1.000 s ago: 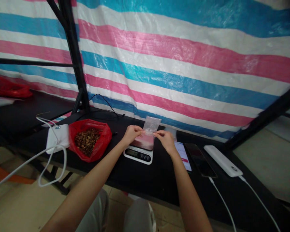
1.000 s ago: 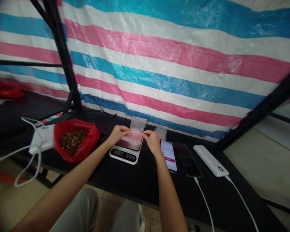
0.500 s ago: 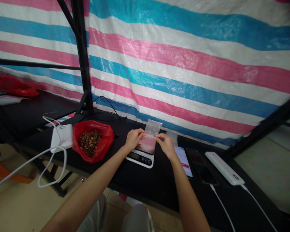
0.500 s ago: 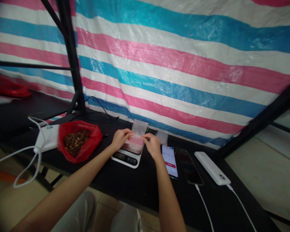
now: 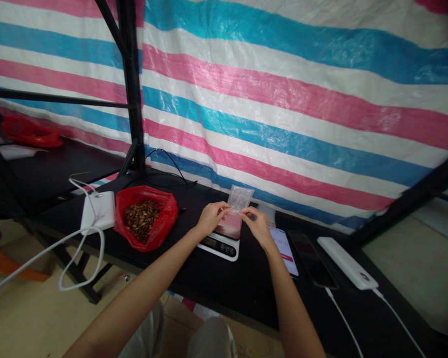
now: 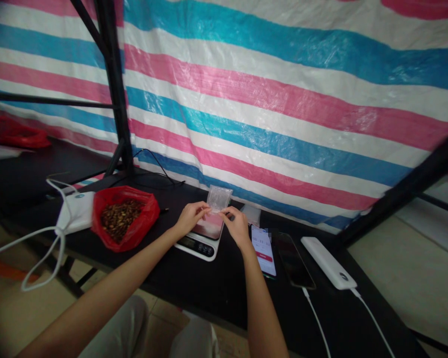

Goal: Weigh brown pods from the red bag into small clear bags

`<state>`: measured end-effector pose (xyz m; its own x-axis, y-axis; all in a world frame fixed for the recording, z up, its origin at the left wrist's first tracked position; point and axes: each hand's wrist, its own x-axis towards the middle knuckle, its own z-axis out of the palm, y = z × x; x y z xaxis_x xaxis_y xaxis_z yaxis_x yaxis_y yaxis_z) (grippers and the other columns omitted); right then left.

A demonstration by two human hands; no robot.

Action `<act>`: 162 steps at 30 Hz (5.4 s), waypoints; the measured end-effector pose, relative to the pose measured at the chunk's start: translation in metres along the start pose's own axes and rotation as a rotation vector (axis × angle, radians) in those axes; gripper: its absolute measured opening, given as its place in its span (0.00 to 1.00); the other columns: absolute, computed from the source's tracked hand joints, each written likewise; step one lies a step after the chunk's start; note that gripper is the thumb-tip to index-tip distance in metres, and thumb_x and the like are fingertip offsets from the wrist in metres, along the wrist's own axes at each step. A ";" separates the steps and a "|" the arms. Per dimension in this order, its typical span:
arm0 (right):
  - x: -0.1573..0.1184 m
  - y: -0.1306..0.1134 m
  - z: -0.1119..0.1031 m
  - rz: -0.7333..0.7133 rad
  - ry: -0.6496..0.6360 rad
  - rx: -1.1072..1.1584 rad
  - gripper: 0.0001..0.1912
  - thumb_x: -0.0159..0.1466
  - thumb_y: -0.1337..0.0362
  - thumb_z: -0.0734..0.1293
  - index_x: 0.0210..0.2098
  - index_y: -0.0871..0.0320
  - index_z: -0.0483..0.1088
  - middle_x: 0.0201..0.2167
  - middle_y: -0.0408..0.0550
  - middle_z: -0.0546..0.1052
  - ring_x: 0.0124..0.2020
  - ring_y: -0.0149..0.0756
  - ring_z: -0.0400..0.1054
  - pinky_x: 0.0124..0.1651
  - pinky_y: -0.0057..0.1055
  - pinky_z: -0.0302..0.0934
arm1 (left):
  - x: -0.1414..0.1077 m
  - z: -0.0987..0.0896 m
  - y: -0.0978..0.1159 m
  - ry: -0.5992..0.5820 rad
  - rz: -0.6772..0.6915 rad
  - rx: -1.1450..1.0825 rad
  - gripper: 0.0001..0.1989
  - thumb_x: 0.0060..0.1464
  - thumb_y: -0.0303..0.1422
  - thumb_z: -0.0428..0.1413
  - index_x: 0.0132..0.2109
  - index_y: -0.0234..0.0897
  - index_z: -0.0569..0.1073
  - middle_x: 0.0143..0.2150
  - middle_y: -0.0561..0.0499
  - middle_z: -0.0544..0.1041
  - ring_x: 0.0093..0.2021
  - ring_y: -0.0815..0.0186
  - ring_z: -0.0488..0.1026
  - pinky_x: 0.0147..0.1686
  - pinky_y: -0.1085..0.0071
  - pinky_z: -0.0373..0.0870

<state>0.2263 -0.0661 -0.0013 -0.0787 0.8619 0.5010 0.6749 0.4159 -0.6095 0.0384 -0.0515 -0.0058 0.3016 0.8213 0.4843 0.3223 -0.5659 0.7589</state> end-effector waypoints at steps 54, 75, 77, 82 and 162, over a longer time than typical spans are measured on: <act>-0.008 -0.019 0.013 -0.101 -0.044 -0.152 0.10 0.60 0.59 0.64 0.29 0.55 0.75 0.25 0.43 0.71 0.27 0.30 0.64 0.30 0.25 0.54 | 0.001 0.004 -0.021 -0.265 -0.090 -0.370 0.17 0.50 0.41 0.53 0.25 0.30 0.73 0.19 0.51 0.72 0.18 0.71 0.67 0.21 0.76 0.64; -0.007 0.036 -0.049 0.556 0.386 -0.398 0.27 0.59 0.59 0.61 0.55 0.60 0.53 0.29 0.49 0.77 0.35 0.44 0.71 0.38 0.33 0.58 | 0.012 -0.005 -0.037 0.248 -0.225 -0.417 0.19 0.48 0.46 0.53 0.29 0.32 0.72 0.23 0.51 0.73 0.17 0.73 0.66 0.18 0.78 0.62; -0.008 0.036 -0.047 0.613 0.285 -0.491 0.26 0.59 0.58 0.62 0.54 0.59 0.54 0.31 0.51 0.77 0.38 0.46 0.71 0.39 0.34 0.58 | 0.011 -0.004 -0.039 0.232 -0.232 -0.402 0.19 0.49 0.46 0.53 0.29 0.32 0.73 0.23 0.51 0.73 0.17 0.73 0.67 0.18 0.78 0.62; -0.010 0.035 -0.044 0.643 0.147 -0.702 0.25 0.60 0.53 0.61 0.53 0.57 0.56 0.34 0.55 0.76 0.38 0.48 0.72 0.38 0.37 0.59 | 0.010 -0.004 -0.039 0.220 -0.261 -0.356 0.17 0.49 0.45 0.52 0.30 0.32 0.73 0.23 0.52 0.73 0.17 0.73 0.67 0.17 0.78 0.61; -0.182 -0.081 0.004 -0.059 0.527 -0.740 0.21 0.52 0.58 0.71 0.40 0.56 0.60 0.53 0.58 0.68 0.51 0.47 0.62 0.49 0.45 0.55 | 0.015 -0.013 -0.057 0.463 -0.520 0.285 0.15 0.54 0.39 0.45 0.28 0.38 0.72 0.25 0.51 0.76 0.29 0.65 0.73 0.31 0.73 0.61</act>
<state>0.1827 -0.2559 -0.0457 0.0951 0.5249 0.8459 0.9933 0.0060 -0.1154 0.0130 -0.0056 -0.0365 -0.3411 0.8987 0.2757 0.5587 -0.0421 0.8283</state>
